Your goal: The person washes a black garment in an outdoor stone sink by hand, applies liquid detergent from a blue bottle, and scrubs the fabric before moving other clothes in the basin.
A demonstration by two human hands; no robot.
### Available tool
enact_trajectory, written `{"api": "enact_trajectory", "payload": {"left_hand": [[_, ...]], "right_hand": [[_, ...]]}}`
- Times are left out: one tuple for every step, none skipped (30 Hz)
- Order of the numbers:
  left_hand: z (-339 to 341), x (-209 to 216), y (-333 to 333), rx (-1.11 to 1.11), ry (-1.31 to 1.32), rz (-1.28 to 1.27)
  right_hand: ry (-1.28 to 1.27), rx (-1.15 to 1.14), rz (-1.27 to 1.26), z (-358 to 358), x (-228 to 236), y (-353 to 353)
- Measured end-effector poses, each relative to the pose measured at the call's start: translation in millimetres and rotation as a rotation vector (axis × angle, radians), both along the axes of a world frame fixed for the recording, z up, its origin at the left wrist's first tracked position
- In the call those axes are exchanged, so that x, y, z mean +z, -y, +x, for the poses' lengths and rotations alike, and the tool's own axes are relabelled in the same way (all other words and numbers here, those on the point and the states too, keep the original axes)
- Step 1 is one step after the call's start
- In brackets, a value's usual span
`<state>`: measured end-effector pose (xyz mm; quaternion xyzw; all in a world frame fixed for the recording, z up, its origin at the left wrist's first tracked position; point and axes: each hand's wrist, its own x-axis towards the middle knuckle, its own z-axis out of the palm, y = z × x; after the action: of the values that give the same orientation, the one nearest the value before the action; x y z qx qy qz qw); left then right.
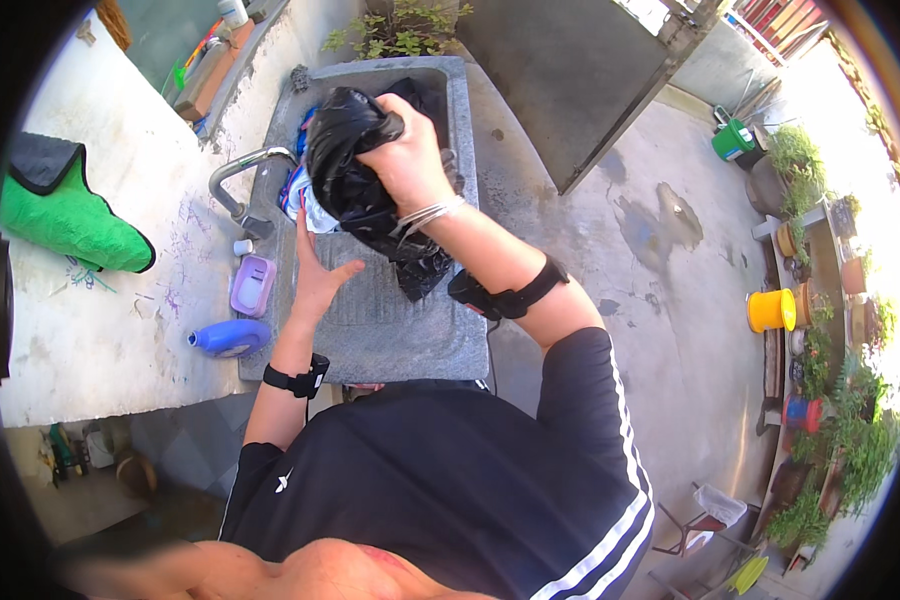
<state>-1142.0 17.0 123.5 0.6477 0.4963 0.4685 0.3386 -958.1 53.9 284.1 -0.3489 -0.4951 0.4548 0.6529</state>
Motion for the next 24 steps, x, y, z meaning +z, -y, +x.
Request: {"api": "enact_trajectory", "payload": {"left_hand": [[7,7,-2,-0.004,-0.060,0.117],[14,11,-8,-0.045,-0.005,0.096],[21,15,-9,-0.073,0.138,0.040],[22,12,-11,-0.058,0.237,0.007],[23,3,-16,-0.063,0.343,-0.030],[21,-14,-20,0.009,0.244,-0.015],[14,-33,-20,0.090,0.141,-0.003],[9,-41,-19,0.022,0.127,0.009],[-1,-72,-24,-0.061,-0.061,0.009],[-6,-81,-21,-0.215,-0.227,0.070],[-13,-101,-16,-0.296,-0.092,-0.220],[-36,-140,-14,-0.223,-0.357,-0.278],[-41,-157,-9,-0.210,-0.402,-0.431],[-18,-123,2,-0.190,-0.489,-0.528],[-26,-125,5,-0.214,-0.446,-0.429],[-25,-123,3,-0.171,-0.458,-0.425],[-26,-120,3,-0.125,-0.481,-0.424],[-27,-123,-1,-0.118,-0.512,-0.395],[-29,-127,-7,-0.108,-0.543,-0.358],[-29,-125,-7,-0.091,-0.503,-0.327],[-30,-122,-7,-0.069,-0.497,-0.296],[-27,-114,-7,-0.068,-0.476,-0.312],[-30,-106,-6,-0.048,-0.465,-0.320],[-23,-110,-7,-0.066,-0.444,-0.318]], "right_hand": [[-0.100,0.039,-0.024,-6,8,8],[-0.269,0.111,-0.107,-8,18,15],[-0.332,0.155,-0.118,-8,21,20],[-0.285,0.162,-0.084,-8,17,23],[-0.229,0.148,-0.046,-3,7,23],[-0.124,0.225,-0.034,6,-9,19],[0.198,0.184,0.040,16,-22,18],[0.589,0.093,0.149,29,-35,20],[0.956,0.004,0.252,44,-67,15],[1.231,-0.027,0.105,59,-87,26],[1.557,-0.156,0.032,73,-110,40],[1.765,-0.089,0.039,89,-128,44],[1.803,0.012,0.041,108,-131,51],[1.588,0.139,-0.075,131,-128,57],[1.341,0.280,-0.136,141,-120,59],[1.111,0.234,-0.060,145,-96,70],[0.869,0.189,0.011,145,-62,84],[0.804,0.177,0.056,148,-31,98],[0.754,0.198,0.137,150,2,110],[0.687,0.212,0.326,155,23,119],[0.614,0.225,0.470,155,45,129],[0.533,0.257,0.531,154,67,142],[0.499,0.255,0.603,153,80,153],[0.521,0.253,0.633,149,97,164]]}}
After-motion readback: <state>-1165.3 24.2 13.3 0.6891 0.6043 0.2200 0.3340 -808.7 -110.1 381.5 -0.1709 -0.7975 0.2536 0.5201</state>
